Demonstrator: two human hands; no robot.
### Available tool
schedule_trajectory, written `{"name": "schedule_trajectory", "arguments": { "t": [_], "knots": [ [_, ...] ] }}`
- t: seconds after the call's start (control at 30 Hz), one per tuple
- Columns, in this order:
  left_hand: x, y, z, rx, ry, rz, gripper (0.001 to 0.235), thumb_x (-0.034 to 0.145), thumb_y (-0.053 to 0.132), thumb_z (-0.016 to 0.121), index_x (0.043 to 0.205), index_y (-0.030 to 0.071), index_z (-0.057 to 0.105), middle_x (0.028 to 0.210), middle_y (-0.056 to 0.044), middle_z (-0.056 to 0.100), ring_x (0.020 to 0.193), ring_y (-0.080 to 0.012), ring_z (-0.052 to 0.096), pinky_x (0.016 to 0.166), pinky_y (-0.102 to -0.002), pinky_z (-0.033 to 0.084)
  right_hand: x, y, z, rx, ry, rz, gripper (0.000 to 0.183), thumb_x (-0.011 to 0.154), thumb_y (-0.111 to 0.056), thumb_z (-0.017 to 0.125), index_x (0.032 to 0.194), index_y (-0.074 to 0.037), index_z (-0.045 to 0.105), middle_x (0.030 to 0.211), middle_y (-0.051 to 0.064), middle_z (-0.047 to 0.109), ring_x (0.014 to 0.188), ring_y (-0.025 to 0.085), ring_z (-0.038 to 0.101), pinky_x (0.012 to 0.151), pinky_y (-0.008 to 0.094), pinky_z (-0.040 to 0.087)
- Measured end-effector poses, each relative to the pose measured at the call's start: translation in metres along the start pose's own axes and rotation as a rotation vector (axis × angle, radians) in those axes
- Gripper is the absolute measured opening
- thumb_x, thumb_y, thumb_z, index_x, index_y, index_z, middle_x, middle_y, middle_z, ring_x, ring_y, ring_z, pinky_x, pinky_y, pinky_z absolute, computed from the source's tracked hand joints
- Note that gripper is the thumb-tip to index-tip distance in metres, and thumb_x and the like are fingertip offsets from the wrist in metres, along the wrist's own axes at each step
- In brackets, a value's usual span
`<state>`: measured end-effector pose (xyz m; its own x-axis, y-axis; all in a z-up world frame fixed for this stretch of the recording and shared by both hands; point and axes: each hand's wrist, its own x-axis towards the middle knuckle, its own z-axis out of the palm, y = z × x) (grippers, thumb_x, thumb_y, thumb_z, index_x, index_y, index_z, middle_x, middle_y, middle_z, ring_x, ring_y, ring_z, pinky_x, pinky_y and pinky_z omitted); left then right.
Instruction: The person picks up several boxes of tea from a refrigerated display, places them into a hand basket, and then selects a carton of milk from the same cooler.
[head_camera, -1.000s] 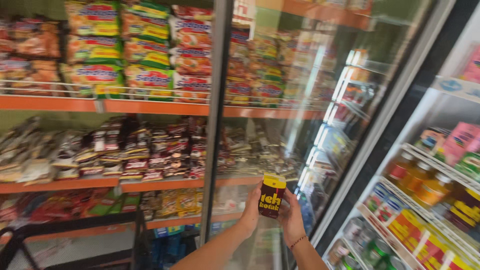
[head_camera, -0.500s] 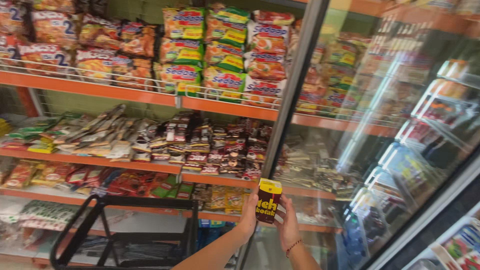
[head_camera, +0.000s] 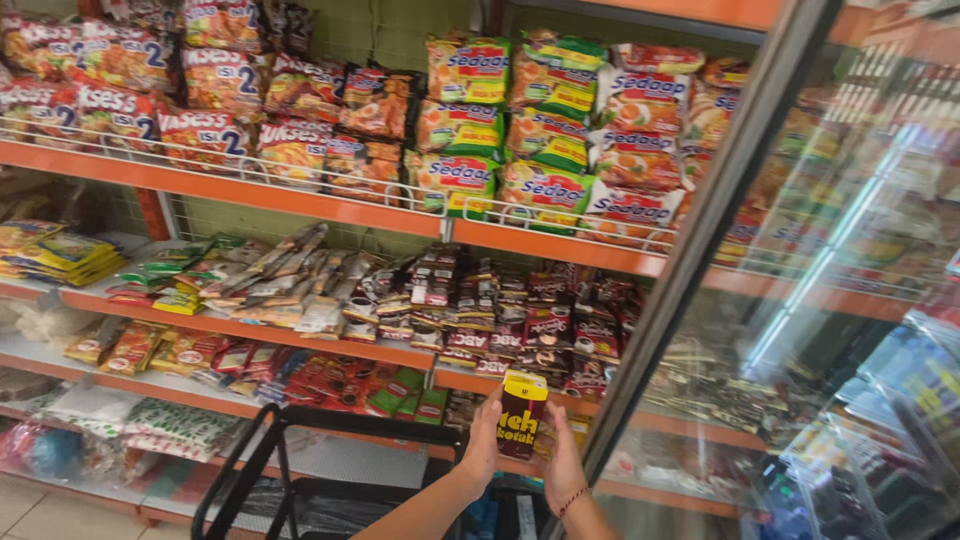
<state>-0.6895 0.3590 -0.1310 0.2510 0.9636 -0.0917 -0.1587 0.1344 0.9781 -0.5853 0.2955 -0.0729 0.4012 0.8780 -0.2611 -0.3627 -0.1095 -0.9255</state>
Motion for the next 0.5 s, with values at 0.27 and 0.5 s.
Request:
{"name": "schedule_trajectory", "arguments": {
  "t": [0.27,0.5],
  "knots": [
    [0.018,0.011,-0.065,-0.15,0.031,-0.039,0.087,0.083,0.07,0.042,0.16,0.028,0.038,0.151,-0.006,0.038,0.143,-0.0237,0.043,0.113,-0.045,0.046,0.025,0.027,0.058,-0.023,-0.059,0.07,0.069,0.093,-0.059,0.042,0.147,-0.019,0.057,0.135,0.005,0.057,0.11,0.026,0.055,0.088,0.044,0.049],
    [0.026,0.003,-0.109,-0.034,0.025,-0.001,0.086,0.086,0.071,0.034,0.161,0.031,0.034,0.147,-0.01,0.042,0.143,-0.0232,0.038,0.116,-0.045,0.04,0.053,0.066,0.086,0.008,-0.109,0.06,0.062,0.096,-0.055,0.044,0.141,-0.017,0.064,0.129,0.005,0.063,0.102,0.025,0.058,0.082,0.039,0.048]
  ]
}}
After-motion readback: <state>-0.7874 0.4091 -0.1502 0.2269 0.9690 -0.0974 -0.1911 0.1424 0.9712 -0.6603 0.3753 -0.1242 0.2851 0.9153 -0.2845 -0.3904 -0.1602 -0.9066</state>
